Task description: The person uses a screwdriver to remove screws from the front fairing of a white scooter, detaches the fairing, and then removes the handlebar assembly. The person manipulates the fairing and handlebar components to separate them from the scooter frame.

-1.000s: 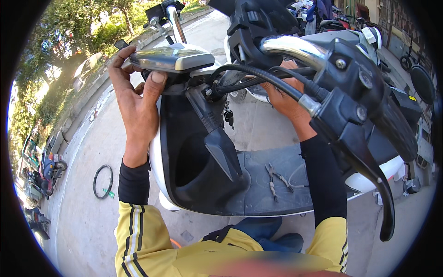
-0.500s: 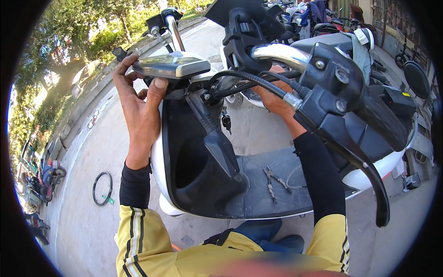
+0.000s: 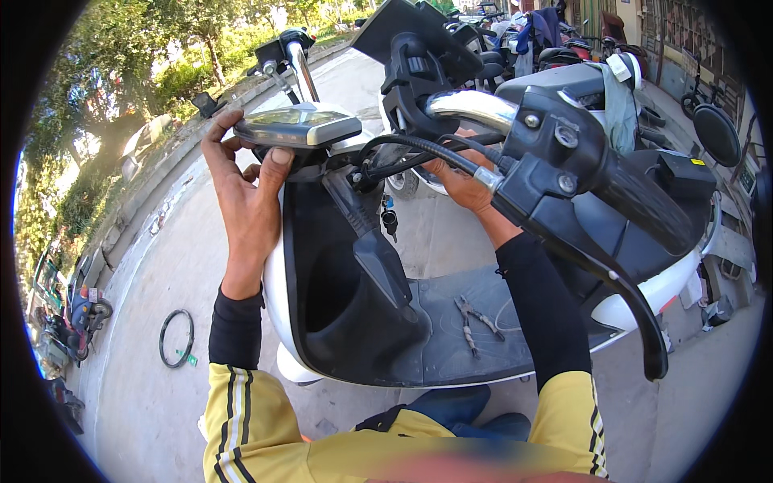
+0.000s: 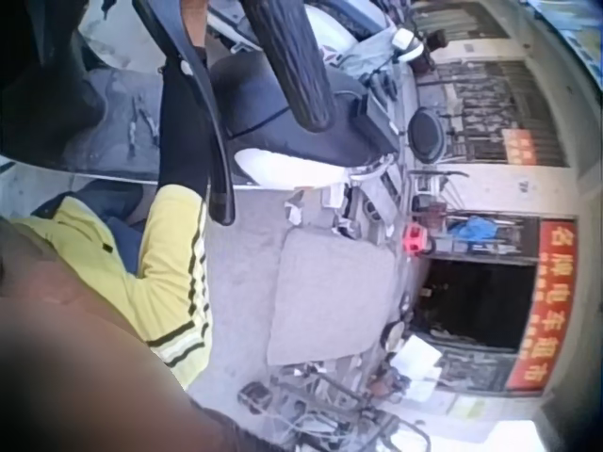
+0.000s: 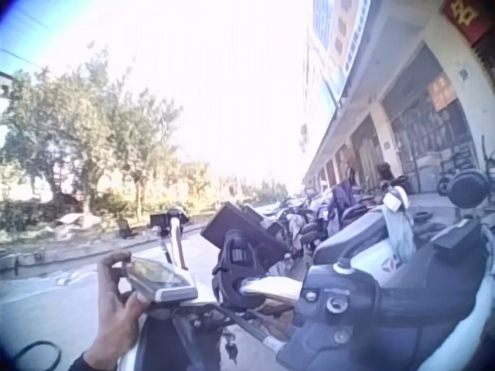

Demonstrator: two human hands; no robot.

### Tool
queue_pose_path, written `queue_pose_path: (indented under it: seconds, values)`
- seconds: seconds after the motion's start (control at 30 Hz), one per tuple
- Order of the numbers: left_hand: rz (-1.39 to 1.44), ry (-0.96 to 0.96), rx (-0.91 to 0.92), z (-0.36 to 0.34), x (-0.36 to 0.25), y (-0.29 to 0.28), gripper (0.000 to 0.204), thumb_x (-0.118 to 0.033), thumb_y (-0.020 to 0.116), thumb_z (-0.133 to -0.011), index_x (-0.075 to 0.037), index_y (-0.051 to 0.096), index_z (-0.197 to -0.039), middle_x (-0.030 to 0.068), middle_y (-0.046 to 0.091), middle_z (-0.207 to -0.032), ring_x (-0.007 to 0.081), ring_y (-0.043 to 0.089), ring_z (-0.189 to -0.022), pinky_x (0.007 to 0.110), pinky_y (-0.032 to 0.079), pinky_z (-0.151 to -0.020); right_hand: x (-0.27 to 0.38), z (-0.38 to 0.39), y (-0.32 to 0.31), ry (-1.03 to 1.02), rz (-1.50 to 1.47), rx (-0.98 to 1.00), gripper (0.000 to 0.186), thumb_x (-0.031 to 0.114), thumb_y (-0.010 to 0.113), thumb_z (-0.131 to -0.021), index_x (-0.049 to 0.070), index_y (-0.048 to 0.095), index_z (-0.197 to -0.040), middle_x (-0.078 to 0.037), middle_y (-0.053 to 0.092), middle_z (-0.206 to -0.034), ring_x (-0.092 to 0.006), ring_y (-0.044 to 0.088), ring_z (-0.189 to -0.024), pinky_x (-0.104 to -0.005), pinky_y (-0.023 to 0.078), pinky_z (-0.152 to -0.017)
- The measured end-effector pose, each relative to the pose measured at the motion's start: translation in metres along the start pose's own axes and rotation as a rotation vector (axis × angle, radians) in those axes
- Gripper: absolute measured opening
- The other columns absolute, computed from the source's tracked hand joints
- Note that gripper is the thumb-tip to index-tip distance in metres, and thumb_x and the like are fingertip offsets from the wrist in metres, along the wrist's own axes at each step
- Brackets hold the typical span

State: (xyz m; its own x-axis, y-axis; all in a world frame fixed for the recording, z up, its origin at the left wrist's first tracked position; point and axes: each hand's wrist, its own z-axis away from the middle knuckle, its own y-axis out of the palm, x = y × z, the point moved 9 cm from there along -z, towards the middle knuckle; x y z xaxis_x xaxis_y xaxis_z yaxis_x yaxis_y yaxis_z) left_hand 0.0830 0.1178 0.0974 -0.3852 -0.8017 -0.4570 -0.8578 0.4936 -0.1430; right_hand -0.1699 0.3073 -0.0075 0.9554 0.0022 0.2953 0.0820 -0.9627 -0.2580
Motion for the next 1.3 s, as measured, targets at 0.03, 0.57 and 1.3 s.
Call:
queue_pose_path:
  seconds: [0.03, 0.57, 1.3]
  values:
    - [-0.004, -0.02, 0.005, 0.0, 0.002, 0.0, 0.091, -0.055, 0.086, -0.086, -0.006, 0.044, -0.15, 0.0112, 0.047, -0.136, 0.0212, 0.048, -0.119, 0.035, 0.052, -0.086, -0.002, -0.001, 0.001, 0.012, -0.017, 0.001, 0.035, 0.038, 0.081, -0.095, 0.004, 0.076, -0.088, -0.007, 0.065, -0.076, -0.02, 0.056, -0.074, -0.037, 0.044, -0.067]
    - [0.049, 0.02, 0.054, 0.001, -0.006, 0.006, 0.096, -0.037, 0.091, -0.076, -0.01, 0.035, -0.148, 0.0147, 0.042, -0.147, 0.0313, 0.046, -0.138, 0.052, 0.039, -0.121, -0.021, 0.033, 0.017, 0.359, -0.346, 0.031, 0.041, 0.045, 0.08, -0.096, 0.005, 0.078, -0.091, -0.002, 0.067, -0.073, -0.0111, 0.056, -0.071, -0.032, 0.043, -0.064]
    - [0.151, 0.018, 0.032, 0.001, -0.001, 0.004, 0.098, -0.034, 0.098, -0.075, -0.009, 0.036, -0.147, 0.014, 0.044, -0.146, 0.0298, 0.048, -0.138, 0.051, 0.04, -0.12, 0.051, 0.112, 0.021, 0.915, -0.586, 0.17, 0.067, 0.064, 0.063, -0.103, 0.005, 0.062, -0.07, 0.003, 0.05, -0.062, -0.0055, 0.043, -0.056, -0.0249, 0.032, -0.051]
